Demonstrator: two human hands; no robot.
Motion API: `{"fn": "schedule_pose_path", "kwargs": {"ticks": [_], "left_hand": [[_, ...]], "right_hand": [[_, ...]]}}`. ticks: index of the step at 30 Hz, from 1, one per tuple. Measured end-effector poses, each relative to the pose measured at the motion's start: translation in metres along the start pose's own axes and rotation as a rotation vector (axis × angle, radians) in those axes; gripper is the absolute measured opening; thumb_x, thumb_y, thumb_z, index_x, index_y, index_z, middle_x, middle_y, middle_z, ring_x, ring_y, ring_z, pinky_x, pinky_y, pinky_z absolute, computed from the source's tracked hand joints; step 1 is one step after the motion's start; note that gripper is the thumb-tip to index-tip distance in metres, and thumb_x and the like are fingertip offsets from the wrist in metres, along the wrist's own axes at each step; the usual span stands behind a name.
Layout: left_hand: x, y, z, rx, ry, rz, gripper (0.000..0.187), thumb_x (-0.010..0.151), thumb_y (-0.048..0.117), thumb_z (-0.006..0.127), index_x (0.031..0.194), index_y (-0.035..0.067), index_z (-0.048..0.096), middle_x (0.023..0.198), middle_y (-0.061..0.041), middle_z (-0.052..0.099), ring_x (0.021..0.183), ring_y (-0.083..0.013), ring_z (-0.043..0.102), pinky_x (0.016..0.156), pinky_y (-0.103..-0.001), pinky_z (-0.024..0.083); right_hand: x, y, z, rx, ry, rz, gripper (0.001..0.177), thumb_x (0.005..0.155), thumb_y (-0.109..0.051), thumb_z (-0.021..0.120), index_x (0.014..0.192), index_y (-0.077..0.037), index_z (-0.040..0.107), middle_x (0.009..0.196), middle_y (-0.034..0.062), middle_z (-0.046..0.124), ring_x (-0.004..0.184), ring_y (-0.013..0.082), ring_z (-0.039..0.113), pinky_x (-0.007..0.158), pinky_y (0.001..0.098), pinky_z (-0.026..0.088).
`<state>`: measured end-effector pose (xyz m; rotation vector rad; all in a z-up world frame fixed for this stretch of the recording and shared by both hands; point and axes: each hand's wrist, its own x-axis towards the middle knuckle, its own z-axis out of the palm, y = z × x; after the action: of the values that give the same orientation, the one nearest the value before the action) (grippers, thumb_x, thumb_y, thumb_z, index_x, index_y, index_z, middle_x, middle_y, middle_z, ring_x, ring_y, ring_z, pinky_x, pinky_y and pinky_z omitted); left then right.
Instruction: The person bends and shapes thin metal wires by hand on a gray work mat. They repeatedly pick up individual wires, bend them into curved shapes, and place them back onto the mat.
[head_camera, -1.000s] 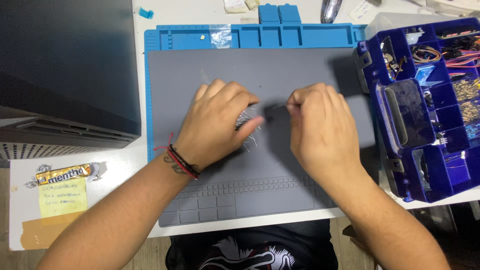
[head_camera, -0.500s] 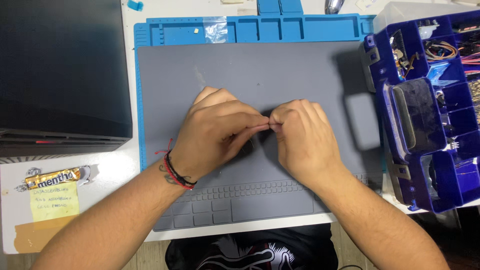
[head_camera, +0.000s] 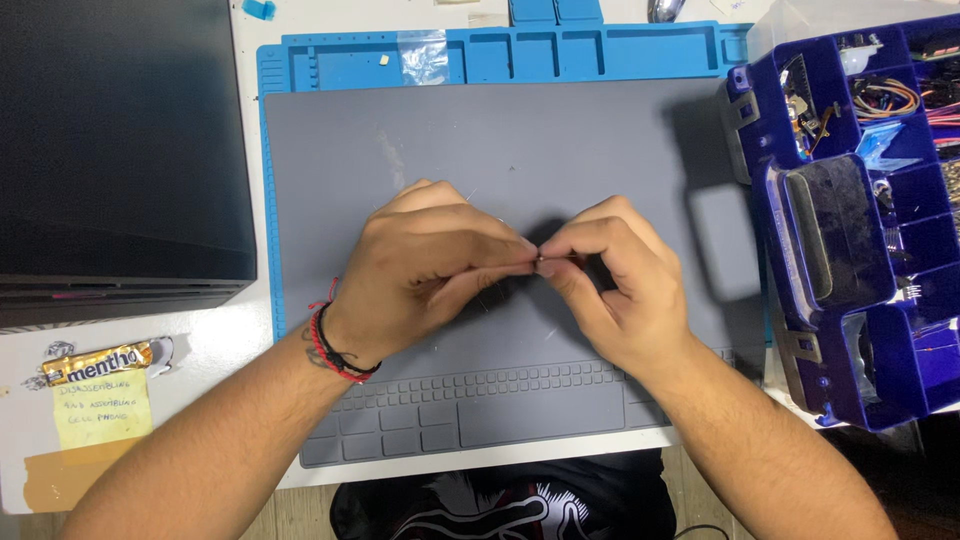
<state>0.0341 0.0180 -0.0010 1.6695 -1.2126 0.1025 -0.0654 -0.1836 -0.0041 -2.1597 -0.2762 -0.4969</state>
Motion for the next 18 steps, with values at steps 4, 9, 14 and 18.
{"fn": "schedule_pose_path", "kwargs": {"ticks": [4, 9, 14, 18], "left_hand": [[0.0019, 0.0011, -0.0014, -0.11, -0.041, 0.015, 0.01, 0.1, 0.007, 0.072, 0.107, 0.014, 0.073, 0.103, 0.002, 0.077, 0.084, -0.0153, 0.069, 0.085, -0.031, 0.047], [0.002, 0.002, -0.0024, -0.124, -0.048, 0.022, 0.008, 0.101, 0.008, 0.07, 0.105, 0.013, 0.074, 0.104, 0.0, 0.077, 0.086, -0.0154, 0.071, 0.083, -0.031, 0.048], [0.0007, -0.0001, -0.0037, -0.118, -0.055, 0.067, 0.013, 0.102, 0.003, 0.069, 0.108, 0.013, 0.073, 0.107, 0.002, 0.076, 0.09, -0.0157, 0.073, 0.084, -0.033, 0.048], [0.0073, -0.0006, -0.0083, -0.114, -0.053, 0.064, 0.009, 0.103, 0.011, 0.065, 0.105, 0.011, 0.074, 0.105, -0.002, 0.076, 0.088, -0.0192, 0.071, 0.085, -0.035, 0.05]], "right_hand": [[0.0016, -0.0034, -0.0034, -0.039, 0.048, -0.058, 0.008, 0.094, 0.004, 0.071, 0.094, -0.004, 0.068, 0.09, 0.0102, 0.067, 0.084, 0.0221, 0.062, 0.078, 0.0312, 0.05], [0.0001, -0.0021, -0.0065, -0.049, 0.073, -0.106, 0.008, 0.092, 0.001, 0.076, 0.09, -0.004, 0.07, 0.087, 0.0103, 0.069, 0.082, 0.0216, 0.064, 0.076, 0.0315, 0.051], [0.0024, -0.005, -0.0087, -0.065, 0.091, -0.104, 0.014, 0.089, 0.005, 0.079, 0.084, -0.005, 0.072, 0.088, 0.0112, 0.07, 0.082, 0.0203, 0.068, 0.076, 0.0292, 0.053], [0.005, -0.008, -0.0102, -0.088, 0.101, -0.066, 0.014, 0.091, 0.008, 0.076, 0.085, -0.004, 0.071, 0.087, 0.0106, 0.072, 0.081, 0.0188, 0.068, 0.073, 0.028, 0.054]]}}
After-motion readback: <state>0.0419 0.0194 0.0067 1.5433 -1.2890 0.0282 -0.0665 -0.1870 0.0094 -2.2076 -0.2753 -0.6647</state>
